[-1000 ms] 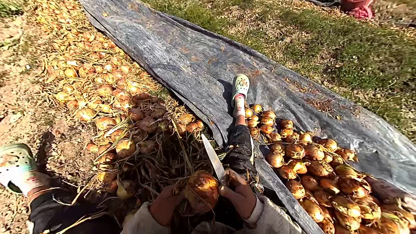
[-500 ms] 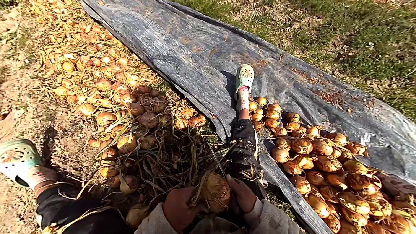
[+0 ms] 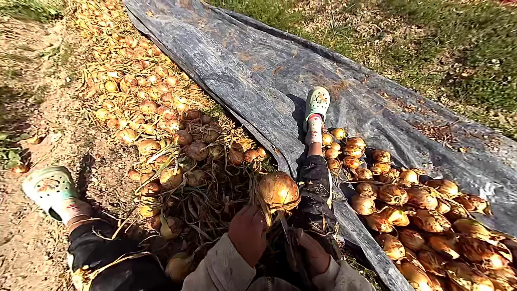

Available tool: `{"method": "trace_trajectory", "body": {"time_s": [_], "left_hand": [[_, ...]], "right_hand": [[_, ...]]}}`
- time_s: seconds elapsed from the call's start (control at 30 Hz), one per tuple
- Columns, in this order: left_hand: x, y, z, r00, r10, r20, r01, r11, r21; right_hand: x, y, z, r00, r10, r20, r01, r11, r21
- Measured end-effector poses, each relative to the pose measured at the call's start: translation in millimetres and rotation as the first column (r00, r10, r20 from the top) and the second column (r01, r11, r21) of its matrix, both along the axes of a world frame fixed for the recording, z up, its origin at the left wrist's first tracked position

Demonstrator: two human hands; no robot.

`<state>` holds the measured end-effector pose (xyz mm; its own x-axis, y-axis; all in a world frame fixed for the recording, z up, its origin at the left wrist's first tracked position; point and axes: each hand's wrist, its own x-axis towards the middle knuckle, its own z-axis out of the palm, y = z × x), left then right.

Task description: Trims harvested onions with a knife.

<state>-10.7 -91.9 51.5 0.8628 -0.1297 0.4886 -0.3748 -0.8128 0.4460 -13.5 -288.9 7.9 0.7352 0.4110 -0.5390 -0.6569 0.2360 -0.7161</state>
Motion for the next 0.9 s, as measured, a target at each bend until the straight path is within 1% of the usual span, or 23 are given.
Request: {"method": "trace_trajectory", "body": {"time_s": [0.03, 0.07, 0.1, 0.13, 0.17, 0.2, 0.23, 0.27, 0.3, 0.37, 0.4, 0.43, 0.47, 0.5, 0.53, 0.6, 0.63, 0.67, 0.7, 0.77, 0.83, 0.87, 0.9], "left_hand": [[-6, -8, -5, 0.994, -0.082, -0.068, 0.086, 0.995, 0.059], [-14, -16, -10, 0.976, -0.135, -0.17, 0.155, 0.982, 0.106], [-22, -22, -12, 0.923, -0.172, -0.345, 0.227, 0.966, 0.125], [-25, -26, -6, 0.786, -0.179, -0.592, 0.306, 0.945, 0.12], [-20, -30, 2, 0.569, -0.148, -0.809, 0.382, 0.919, 0.1], [-12, -33, 4, 0.406, -0.104, -0.908, 0.426, 0.9, 0.087], [-4, -36, 3, 0.317, -0.072, -0.946, 0.444, 0.892, 0.081], [3, -39, 0, 0.284, -0.068, -0.957, 0.444, 0.894, 0.068], [10, -42, -3, 0.3, -0.092, -0.949, 0.44, 0.897, 0.052], [35, -48, 1, 0.383, -0.179, -0.906, 0.466, 0.885, 0.022], [53, -54, 9, 0.429, -0.225, -0.875, 0.485, 0.875, 0.012], [71, -62, 20, 0.474, -0.26, -0.841, 0.49, 0.872, 0.007], [88, -73, 31, 0.518, -0.275, -0.81, 0.461, 0.887, -0.007], [105, -82, 40, 0.56, -0.271, -0.783, 0.397, 0.917, -0.034], [126, -86, 43, 0.622, -0.246, -0.744, 0.316, 0.947, -0.049], [177, -72, 38, 0.655, -0.118, -0.746, 0.138, 0.99, -0.035], [201, -58, 28, 0.656, -0.008, -0.754, 0.046, 0.999, 0.028], [222, -42, 14, 0.647, 0.11, -0.755, -0.011, 0.991, 0.135], [237, -24, 0, 0.613, 0.2, -0.764, -0.019, 0.971, 0.239], [255, 16, -31, 0.533, 0.333, -0.778, 0.013, 0.916, 0.401], [257, 50, -56, 0.407, 0.43, -0.806, -0.056, 0.892, 0.448], [254, 62, -63, 0.364, 0.466, -0.807, -0.082, 0.879, 0.471], [249, 68, -63, 0.339, 0.485, -0.806, -0.095, 0.87, 0.483]], "right_hand": [[0, 5, -2, 0.999, -0.017, -0.029, 0.018, 1.0, 0.023], [1, 10, 0, 0.996, -0.053, -0.076, 0.054, 0.998, 0.018], [1, 15, 7, 0.988, -0.076, -0.135, 0.071, 0.997, -0.041], [2, 20, 14, 0.972, -0.093, -0.215, 0.063, 0.988, -0.144], [1, 21, 4, 0.95, -0.118, -0.291, 0.071, 0.983, -0.168], [-1, 21, -7, 0.934, -0.13, -0.334, 0.082, 0.985, -0.154], [-5, 18, -23, 0.924, -0.15, -0.351, 0.114, 0.986, -0.12], [-5, 13, -31, 0.927, -0.166, -0.337, 0.14, 0.985, -0.1], [-2, 9, -30, 0.935, -0.182, -0.305, 0.157, 0.982, -0.106], [12, 1, -20, 0.951, -0.258, -0.17, 0.236, 0.962, -0.137], [21, -4, -15, 0.945, -0.321, -0.061, 0.309, 0.938, -0.156], [31, -10, -10, 0.915, -0.395, 0.085, 0.404, 0.903, -0.145], [43, -18, -4, 0.858, -0.456, 0.237, 0.492, 0.863, -0.119], [55, -27, 5, 0.784, -0.498, 0.37, 0.569, 0.815, -0.108], [67, -38, 16, 0.71, -0.524, 0.471, 0.637, 0.763, -0.111], [85, -73, 37, 0.598, -0.555, 0.578, 0.732, 0.671, -0.114], [89, -92, 45, 0.57, -0.564, 0.598, 0.766, 0.628, -0.138], [90, -112, 47, 0.579, -0.544, 0.608, 0.764, 0.621, -0.172], [87, -129, 47, 0.622, -0.521, 0.585, 0.738, 0.64, -0.215], [78, -144, 44, 0.723, -0.513, 0.464, 0.668, 0.692, -0.275], [66, -138, 33, 0.777, -0.524, 0.348, 0.624, 0.715, -0.315], [60, -131, 22, 0.789, -0.526, 0.318, 0.612, 0.723, -0.321], [54, -122, 11, 0.799, -0.521, 0.298, 0.598, 0.736, -0.317]]}}
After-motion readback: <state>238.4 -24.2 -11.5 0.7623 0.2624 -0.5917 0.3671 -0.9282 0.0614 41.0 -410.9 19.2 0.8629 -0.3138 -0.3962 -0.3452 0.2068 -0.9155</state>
